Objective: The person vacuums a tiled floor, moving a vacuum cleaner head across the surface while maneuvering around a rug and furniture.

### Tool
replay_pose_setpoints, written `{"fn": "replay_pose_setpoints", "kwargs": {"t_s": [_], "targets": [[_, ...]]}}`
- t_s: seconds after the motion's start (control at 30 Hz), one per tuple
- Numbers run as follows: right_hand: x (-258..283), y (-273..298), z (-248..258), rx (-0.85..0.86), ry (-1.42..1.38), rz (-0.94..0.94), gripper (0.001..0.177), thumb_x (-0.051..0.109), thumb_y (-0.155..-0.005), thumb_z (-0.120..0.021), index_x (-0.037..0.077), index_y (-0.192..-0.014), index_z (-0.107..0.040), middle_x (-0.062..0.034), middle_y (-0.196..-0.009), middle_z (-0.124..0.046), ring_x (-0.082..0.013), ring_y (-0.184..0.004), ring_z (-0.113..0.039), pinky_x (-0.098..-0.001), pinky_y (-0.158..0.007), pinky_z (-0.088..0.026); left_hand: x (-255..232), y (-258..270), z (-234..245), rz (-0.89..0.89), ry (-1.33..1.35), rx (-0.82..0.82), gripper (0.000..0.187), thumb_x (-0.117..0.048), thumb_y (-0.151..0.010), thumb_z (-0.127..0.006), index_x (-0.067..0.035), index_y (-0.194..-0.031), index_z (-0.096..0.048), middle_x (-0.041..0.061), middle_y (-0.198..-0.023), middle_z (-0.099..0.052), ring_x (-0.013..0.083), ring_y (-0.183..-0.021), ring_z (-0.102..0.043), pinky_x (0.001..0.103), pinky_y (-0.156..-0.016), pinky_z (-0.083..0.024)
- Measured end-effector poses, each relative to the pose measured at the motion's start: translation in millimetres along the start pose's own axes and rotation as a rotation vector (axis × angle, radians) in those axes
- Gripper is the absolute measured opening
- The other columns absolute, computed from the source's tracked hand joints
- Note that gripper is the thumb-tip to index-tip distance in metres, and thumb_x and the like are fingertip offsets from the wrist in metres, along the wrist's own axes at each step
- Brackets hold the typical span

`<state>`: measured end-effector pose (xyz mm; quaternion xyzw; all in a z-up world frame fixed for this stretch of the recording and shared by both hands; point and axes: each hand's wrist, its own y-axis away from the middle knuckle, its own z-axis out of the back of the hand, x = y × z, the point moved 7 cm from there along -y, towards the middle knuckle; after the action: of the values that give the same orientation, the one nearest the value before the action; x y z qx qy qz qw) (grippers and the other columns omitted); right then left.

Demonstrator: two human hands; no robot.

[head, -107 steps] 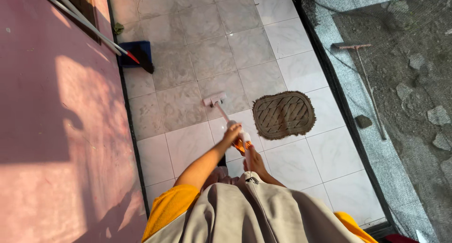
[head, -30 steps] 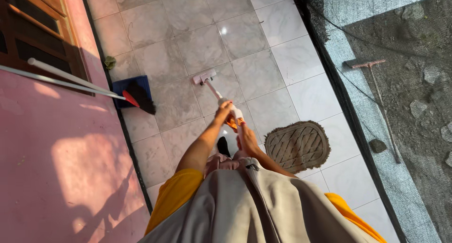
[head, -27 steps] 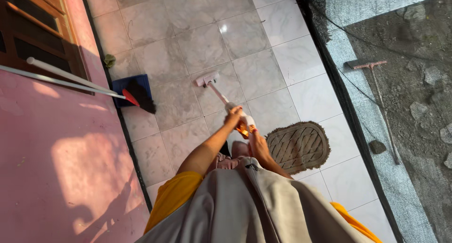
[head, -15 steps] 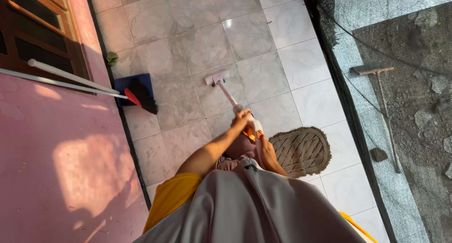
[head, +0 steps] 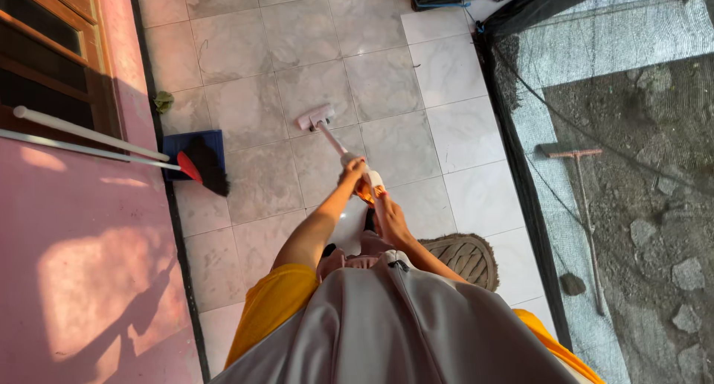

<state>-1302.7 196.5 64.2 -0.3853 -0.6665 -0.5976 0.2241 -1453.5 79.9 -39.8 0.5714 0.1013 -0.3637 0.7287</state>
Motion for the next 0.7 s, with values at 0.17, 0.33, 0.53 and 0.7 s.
{"fn": "replay_pose_setpoints", "kwargs": {"t_s": [0.17, 0.33, 0.53, 0.7], "targets": [[17, 39, 97, -0.064, 0.271, -0.048, 0.067, 0.063, -0.101, -0.034, 0.001, -0.097, -0.061, -0.0027, -0.053, -0.048, -0.0137, -0.042, -0.042, -0.0313, -0.039, -0.032, -2, 45, -83, -0.08, 0.159, 0.054, 0.054, -0.063, -0.088, -0.064, -0.038, -0.136, -0.062, 0.013, -0.117, -0.076, 0.0296, -0.104, -0.072, 0.04, -0.088, -0.057], [20, 49, 139, -0.034, 0.181, -0.092, 0.065, 0.061, -0.103, -0.033, 0.002, -0.103, -0.061, -0.0021, -0.053, -0.043, -0.0124, -0.043, -0.038, -0.031, -0.041, -0.03, -22, 66, -119, -0.343, 0.357, 0.052, 0.043, -0.048, -0.094, -0.064, -0.028, -0.132, -0.066, 0.004, -0.13, -0.067, 0.0242, -0.113, -0.069, 0.038, -0.091, -0.057], [48, -4, 108, 0.05, 0.121, -0.045, 0.067, 0.061, -0.105, -0.031, 0.001, -0.102, -0.061, -0.0032, -0.054, -0.043, -0.013, -0.04, -0.038, -0.0302, -0.038, -0.03, -47, 10, -86, -0.34, 0.278, -0.014, 0.041, -0.048, -0.091, -0.069, -0.028, -0.127, -0.07, 0.003, -0.122, -0.074, 0.0213, -0.11, -0.069, 0.035, -0.092, -0.055], [83, -72, 56, 0.122, 0.137, -0.043, 0.073, 0.062, -0.106, -0.032, -0.007, -0.098, -0.053, -0.006, -0.057, -0.051, -0.0176, -0.038, -0.047, -0.0338, -0.034, -0.034, -113, -35, -30, -0.371, 0.502, 0.081, 0.039, -0.042, -0.092, -0.072, -0.023, -0.126, -0.072, 0.004, -0.11, -0.072, 0.0188, -0.098, -0.065, 0.035, -0.086, -0.056]]}}
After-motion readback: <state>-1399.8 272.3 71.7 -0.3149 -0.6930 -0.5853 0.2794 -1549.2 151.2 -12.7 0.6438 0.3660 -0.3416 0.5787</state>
